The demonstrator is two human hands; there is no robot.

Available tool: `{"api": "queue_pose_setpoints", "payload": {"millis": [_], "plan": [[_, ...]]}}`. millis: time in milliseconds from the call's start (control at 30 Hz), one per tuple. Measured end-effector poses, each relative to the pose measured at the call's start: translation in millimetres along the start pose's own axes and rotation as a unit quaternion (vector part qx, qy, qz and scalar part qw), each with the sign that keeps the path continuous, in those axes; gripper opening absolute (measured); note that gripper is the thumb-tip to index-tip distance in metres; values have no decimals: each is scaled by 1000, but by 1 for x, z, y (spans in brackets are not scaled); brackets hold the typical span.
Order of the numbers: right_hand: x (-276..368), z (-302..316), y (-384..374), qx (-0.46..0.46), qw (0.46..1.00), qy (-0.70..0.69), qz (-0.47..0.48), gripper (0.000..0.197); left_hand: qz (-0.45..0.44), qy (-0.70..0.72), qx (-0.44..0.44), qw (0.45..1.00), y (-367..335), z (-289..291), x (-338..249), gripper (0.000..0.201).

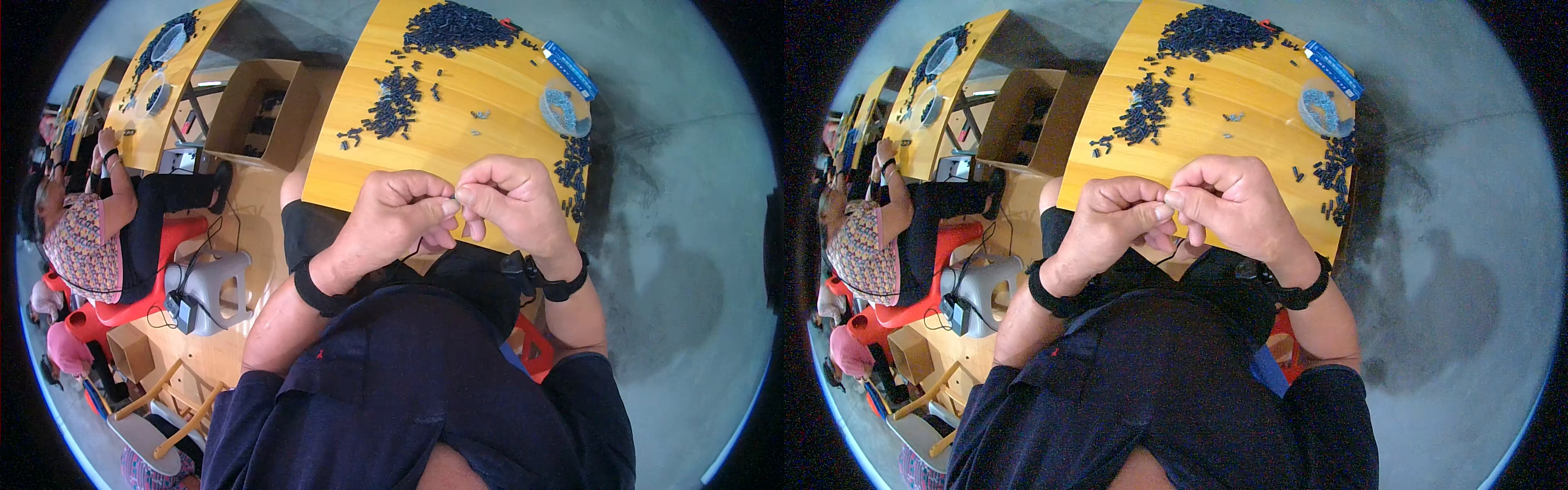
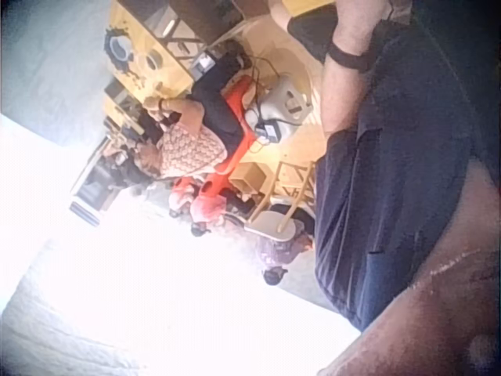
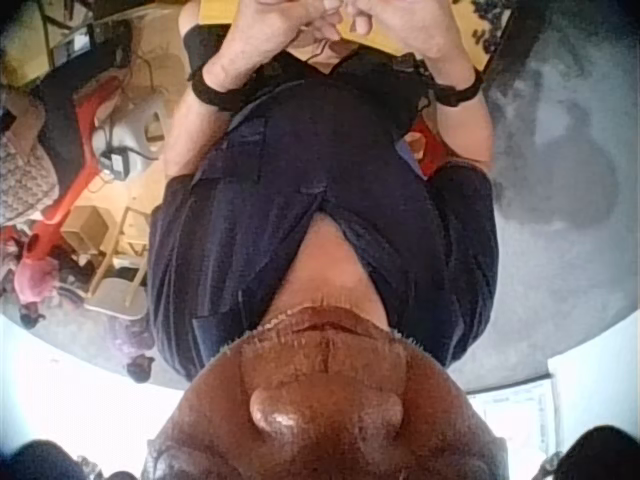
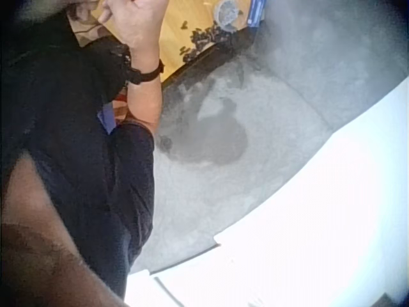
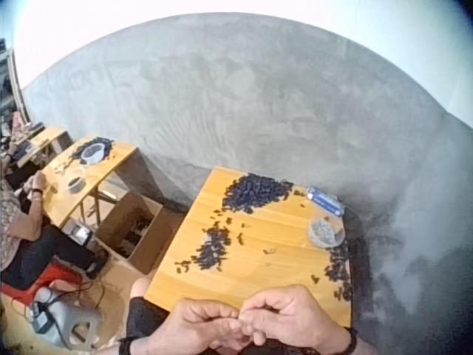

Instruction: Assembling small blue plastic components at a workbench.

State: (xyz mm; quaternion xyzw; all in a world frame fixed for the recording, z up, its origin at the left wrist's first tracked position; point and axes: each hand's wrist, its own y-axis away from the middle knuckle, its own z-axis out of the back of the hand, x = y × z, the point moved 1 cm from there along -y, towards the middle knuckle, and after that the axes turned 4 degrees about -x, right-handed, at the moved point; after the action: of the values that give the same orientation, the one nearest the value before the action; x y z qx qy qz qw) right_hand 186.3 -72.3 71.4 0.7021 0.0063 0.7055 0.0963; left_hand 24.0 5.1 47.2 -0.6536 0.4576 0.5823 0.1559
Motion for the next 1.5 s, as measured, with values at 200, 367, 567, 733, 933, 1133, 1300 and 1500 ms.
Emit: {"api": "queue_pose_setpoints", "payload": {"millis": [200, 367, 567, 733, 933, 1133, 1300, 1500], "plan": [[-1, 2, -1, 1, 1000, -19, -18, 11, -5, -7, -12, 1000, -1, -1, 3, 16], [-1, 4, -4, 3, 999, -24, -29, 13, 2, 21, 3, 1000, -4, 1, 3, 17], [0, 3, -3, -12, 997, -63, -39, 15, 11, 32, 1, 999, -3, 1, 0, 16], [-2, 2, -4, 7, 999, -35, -33, 16, 32, 91, 22, 995, -1, 1, 1, 14], [3, 4, -4, 52, 998, -34, -33, 14, 53, 107, 46, 992, 2, 2, 0, 12], [5, 9, -5, 92, 996, -14, -4, 14, 48, 94, 53, 993, 2, 2, 1, 11], [6, 5, -3, 63, 998, -17, 6, 15, 45, 115, 33, 992, 2, -2, 2, 11], [-8, 7, 0, 23, 976, -188, -108, 47, -19, 81, 14, 996, -1, 2, 8, 13]]}}
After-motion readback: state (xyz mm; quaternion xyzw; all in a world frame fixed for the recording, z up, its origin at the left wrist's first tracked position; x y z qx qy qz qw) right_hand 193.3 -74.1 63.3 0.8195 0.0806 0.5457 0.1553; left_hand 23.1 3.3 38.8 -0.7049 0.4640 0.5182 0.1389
